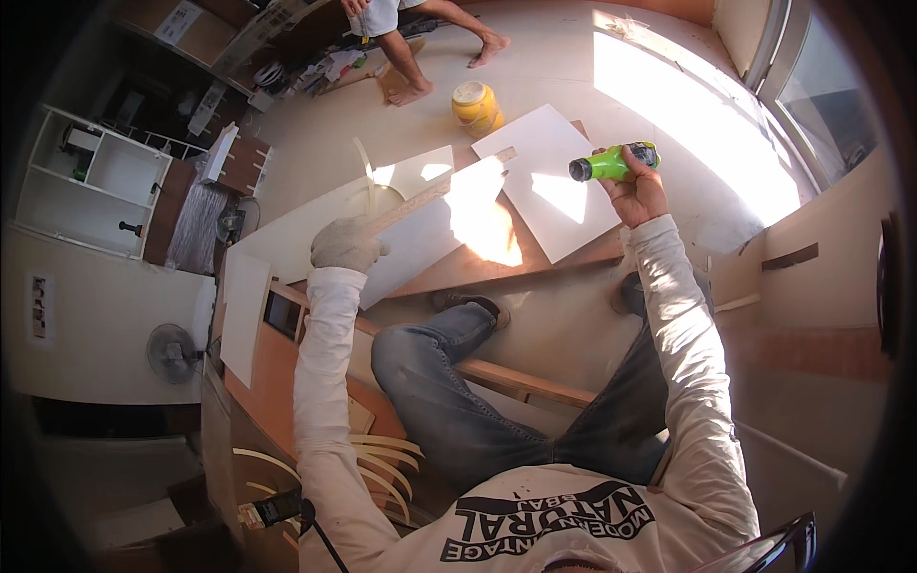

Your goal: The person applies glue from a green bottle to the edges of white wooden panels and thin wooden strips. They then press the strips onto the panels to attach them. The person handles multiple panels and strips, working on the floor in a room with other furniture parts.

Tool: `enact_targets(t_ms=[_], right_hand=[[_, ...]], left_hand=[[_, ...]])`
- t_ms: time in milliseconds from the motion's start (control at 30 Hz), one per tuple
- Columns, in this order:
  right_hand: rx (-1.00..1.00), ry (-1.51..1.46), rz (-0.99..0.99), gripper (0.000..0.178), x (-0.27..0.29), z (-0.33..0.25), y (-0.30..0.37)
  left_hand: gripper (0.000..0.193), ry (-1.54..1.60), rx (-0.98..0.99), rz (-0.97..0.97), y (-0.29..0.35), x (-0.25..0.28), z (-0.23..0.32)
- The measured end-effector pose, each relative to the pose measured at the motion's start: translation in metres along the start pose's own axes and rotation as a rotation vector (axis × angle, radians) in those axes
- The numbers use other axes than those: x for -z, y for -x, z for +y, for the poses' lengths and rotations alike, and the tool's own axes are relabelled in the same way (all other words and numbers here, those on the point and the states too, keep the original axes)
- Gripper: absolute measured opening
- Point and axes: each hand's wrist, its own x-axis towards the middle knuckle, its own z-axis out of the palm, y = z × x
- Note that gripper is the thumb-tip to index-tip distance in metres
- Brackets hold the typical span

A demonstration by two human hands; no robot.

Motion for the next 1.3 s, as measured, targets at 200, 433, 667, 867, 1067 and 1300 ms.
enact_targets(t_ms=[200, 433, 667, 867, 1067, 1300], right_hand=[[-0.109, 0.082, -0.094, 0.028, 0.003, -0.002, -0.005], [-0.337, 0.008, -0.408, 0.060, -0.005, 0.034, 0.005], [-0.347, 0.024, -0.612, 0.068, -0.040, 0.068, -0.003], [-0.244, -0.136, -0.461, 0.058, -0.027, 0.085, -0.032], [-0.186, -0.296, -0.422, 0.046, -0.006, 0.065, -0.032], [-0.035, -0.236, -0.407, 0.042, -0.021, 0.038, -0.014]], left_hand=[[0.031, 0.026, -0.063, 0.216, -0.022, -0.008, 0.030], [0.017, 0.062, -0.135, 0.443, -0.052, -0.009, 0.086], [0.023, -0.061, -0.342, 0.399, -0.058, -0.003, 0.120], [0.024, -0.122, -0.443, 0.360, -0.055, 0.031, 0.140], [0.031, 0.437, -0.507, 0.269, -0.054, 0.028, 0.096], [0.053, 0.791, -0.529, 0.435, -0.047, -0.020, 0.076]])
